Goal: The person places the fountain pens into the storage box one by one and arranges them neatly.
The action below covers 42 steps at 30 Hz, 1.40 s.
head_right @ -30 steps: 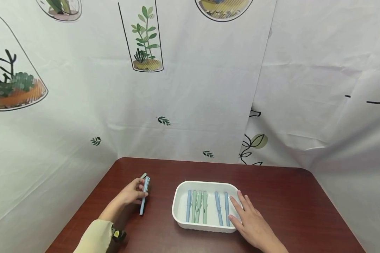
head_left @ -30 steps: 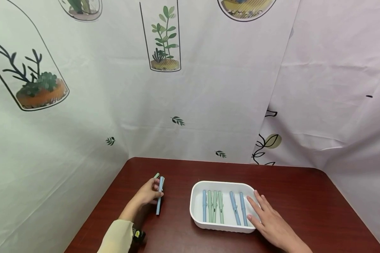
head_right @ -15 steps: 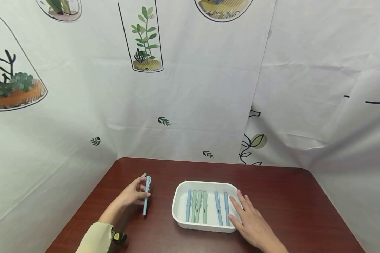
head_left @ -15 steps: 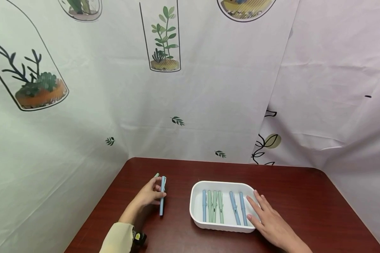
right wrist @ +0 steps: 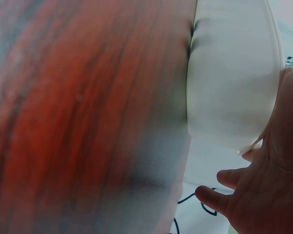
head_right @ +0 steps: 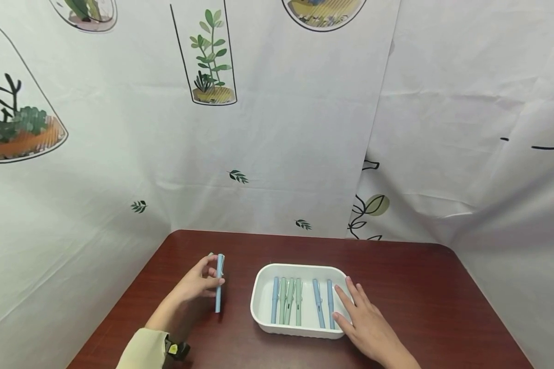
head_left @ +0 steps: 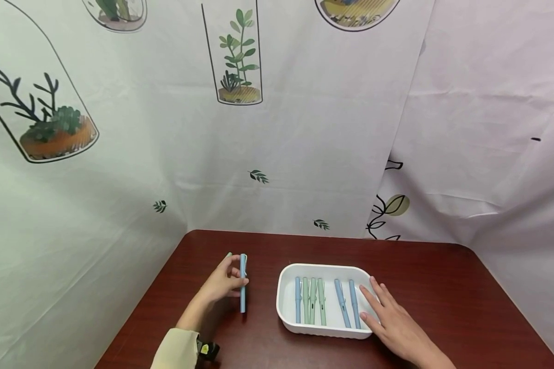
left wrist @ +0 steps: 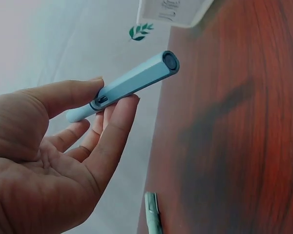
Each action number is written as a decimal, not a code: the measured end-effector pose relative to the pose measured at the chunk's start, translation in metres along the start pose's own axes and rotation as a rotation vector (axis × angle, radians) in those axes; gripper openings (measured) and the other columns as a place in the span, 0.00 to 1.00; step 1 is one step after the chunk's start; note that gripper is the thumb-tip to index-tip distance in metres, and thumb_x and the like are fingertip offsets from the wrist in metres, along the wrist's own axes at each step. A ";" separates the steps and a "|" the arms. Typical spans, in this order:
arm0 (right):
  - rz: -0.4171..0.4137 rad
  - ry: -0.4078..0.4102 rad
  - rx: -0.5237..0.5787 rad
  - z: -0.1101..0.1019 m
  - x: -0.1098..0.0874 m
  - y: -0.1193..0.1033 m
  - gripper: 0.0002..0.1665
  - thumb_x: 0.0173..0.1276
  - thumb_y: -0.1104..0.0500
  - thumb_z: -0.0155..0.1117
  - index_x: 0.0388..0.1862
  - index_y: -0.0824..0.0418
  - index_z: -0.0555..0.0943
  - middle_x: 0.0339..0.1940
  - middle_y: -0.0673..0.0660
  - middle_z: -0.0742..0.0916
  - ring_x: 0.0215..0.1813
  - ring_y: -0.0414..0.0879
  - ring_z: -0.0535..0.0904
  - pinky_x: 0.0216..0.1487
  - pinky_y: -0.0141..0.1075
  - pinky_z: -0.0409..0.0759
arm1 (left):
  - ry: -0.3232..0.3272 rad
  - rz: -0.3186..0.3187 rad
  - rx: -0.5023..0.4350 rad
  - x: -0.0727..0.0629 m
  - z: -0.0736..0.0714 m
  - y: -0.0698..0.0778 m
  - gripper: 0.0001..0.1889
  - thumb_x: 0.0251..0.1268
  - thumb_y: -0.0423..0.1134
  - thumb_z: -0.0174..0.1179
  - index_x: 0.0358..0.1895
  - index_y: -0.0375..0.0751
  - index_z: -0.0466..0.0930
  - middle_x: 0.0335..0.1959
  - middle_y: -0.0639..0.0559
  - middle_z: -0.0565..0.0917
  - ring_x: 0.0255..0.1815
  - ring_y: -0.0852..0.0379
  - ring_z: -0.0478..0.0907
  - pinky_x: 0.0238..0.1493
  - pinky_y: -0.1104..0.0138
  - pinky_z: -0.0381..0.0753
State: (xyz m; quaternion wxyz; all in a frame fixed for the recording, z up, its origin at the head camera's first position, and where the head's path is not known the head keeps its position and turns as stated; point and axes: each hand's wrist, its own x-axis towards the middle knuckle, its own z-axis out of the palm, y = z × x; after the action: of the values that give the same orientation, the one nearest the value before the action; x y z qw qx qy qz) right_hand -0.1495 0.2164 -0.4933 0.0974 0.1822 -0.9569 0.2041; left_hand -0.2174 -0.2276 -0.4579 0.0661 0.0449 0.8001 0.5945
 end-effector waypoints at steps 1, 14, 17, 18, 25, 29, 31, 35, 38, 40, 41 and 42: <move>0.000 0.000 0.003 0.000 0.000 0.000 0.36 0.76 0.40 0.58 0.78 0.51 0.68 0.81 0.63 0.63 0.77 0.70 0.60 0.63 0.68 0.69 | -0.008 0.007 -0.004 0.000 0.001 0.001 0.36 0.65 0.27 0.65 0.74 0.34 0.57 0.37 0.45 0.73 0.36 0.54 0.83 0.35 0.54 0.88; 0.002 -0.001 0.007 0.001 0.000 0.001 0.37 0.76 0.41 0.59 0.79 0.51 0.67 0.81 0.63 0.62 0.77 0.70 0.60 0.64 0.67 0.69 | -0.060 0.075 -0.060 -0.002 0.016 0.016 0.38 0.64 0.27 0.66 0.74 0.32 0.55 0.40 0.43 0.75 0.34 0.58 0.81 0.36 0.54 0.88; 0.000 0.002 0.005 0.001 0.000 0.001 0.37 0.76 0.41 0.59 0.79 0.51 0.67 0.82 0.63 0.62 0.77 0.70 0.60 0.64 0.67 0.69 | -0.059 0.071 -0.062 -0.003 0.020 0.021 0.38 0.64 0.27 0.66 0.74 0.32 0.56 0.41 0.42 0.75 0.35 0.57 0.81 0.36 0.53 0.88; -0.002 0.004 0.004 0.002 0.000 0.001 0.37 0.76 0.41 0.59 0.78 0.51 0.67 0.81 0.63 0.62 0.77 0.70 0.60 0.64 0.67 0.69 | -0.058 0.069 -0.063 -0.003 0.021 0.023 0.38 0.64 0.28 0.66 0.74 0.33 0.57 0.41 0.42 0.75 0.35 0.56 0.81 0.36 0.53 0.88; -0.007 0.011 0.002 0.002 0.000 0.002 0.37 0.76 0.40 0.58 0.78 0.51 0.68 0.81 0.63 0.62 0.77 0.70 0.60 0.64 0.67 0.69 | -0.053 0.077 -0.073 -0.001 0.031 0.031 0.37 0.65 0.29 0.66 0.74 0.35 0.58 0.41 0.42 0.76 0.36 0.55 0.80 0.39 0.51 0.88; -0.004 0.009 0.003 0.002 0.000 0.003 0.37 0.76 0.40 0.58 0.78 0.51 0.67 0.81 0.64 0.63 0.77 0.70 0.60 0.64 0.67 0.69 | -0.065 0.093 -0.088 0.003 0.039 0.032 0.36 0.65 0.28 0.66 0.73 0.36 0.58 0.41 0.43 0.76 0.35 0.56 0.81 0.38 0.52 0.88; -0.002 0.010 0.004 0.002 0.000 0.003 0.37 0.76 0.40 0.58 0.78 0.51 0.67 0.81 0.63 0.62 0.77 0.70 0.60 0.65 0.67 0.69 | -0.073 0.101 -0.096 0.005 0.043 0.033 0.36 0.65 0.28 0.66 0.73 0.35 0.58 0.41 0.43 0.76 0.35 0.57 0.81 0.38 0.54 0.88; 0.000 0.008 0.010 0.002 0.000 0.002 0.37 0.76 0.40 0.58 0.78 0.51 0.67 0.81 0.63 0.62 0.77 0.70 0.60 0.65 0.67 0.69 | -0.082 0.123 -0.106 0.008 0.051 0.037 0.36 0.64 0.28 0.67 0.73 0.35 0.58 0.41 0.43 0.76 0.35 0.57 0.80 0.37 0.54 0.88; 0.000 0.008 0.012 0.002 0.000 0.002 0.37 0.76 0.40 0.58 0.78 0.51 0.68 0.81 0.63 0.62 0.77 0.70 0.60 0.65 0.67 0.68 | -0.088 0.138 -0.113 0.009 0.057 0.041 0.36 0.64 0.28 0.66 0.73 0.34 0.58 0.41 0.42 0.76 0.35 0.57 0.80 0.38 0.53 0.88; 0.001 0.007 0.012 0.002 0.000 0.002 0.37 0.76 0.41 0.59 0.78 0.52 0.67 0.81 0.63 0.62 0.77 0.70 0.60 0.65 0.67 0.68 | -0.092 0.146 -0.113 0.010 0.061 0.044 0.36 0.64 0.28 0.66 0.73 0.34 0.58 0.41 0.41 0.76 0.35 0.57 0.80 0.38 0.52 0.88; 0.002 0.007 0.012 0.002 0.000 0.002 0.37 0.76 0.41 0.59 0.78 0.51 0.67 0.81 0.64 0.63 0.77 0.70 0.60 0.65 0.67 0.68 | -0.095 0.151 -0.110 0.011 0.063 0.045 0.36 0.65 0.28 0.66 0.73 0.34 0.58 0.41 0.41 0.76 0.35 0.57 0.80 0.38 0.52 0.88; 0.003 0.005 0.011 0.002 0.001 0.001 0.37 0.76 0.41 0.59 0.78 0.51 0.67 0.81 0.63 0.62 0.77 0.70 0.60 0.65 0.67 0.68 | -0.098 0.154 -0.108 0.012 0.066 0.046 0.36 0.65 0.28 0.66 0.73 0.34 0.58 0.41 0.42 0.76 0.35 0.57 0.80 0.37 0.53 0.88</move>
State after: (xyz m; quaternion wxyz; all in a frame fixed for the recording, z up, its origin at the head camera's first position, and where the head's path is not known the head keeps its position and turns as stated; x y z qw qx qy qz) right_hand -0.1508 0.2168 -0.4953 0.0986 0.1806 -0.9558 0.2102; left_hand -0.2189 -0.1504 -0.4328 0.0616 0.1319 0.7568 0.6372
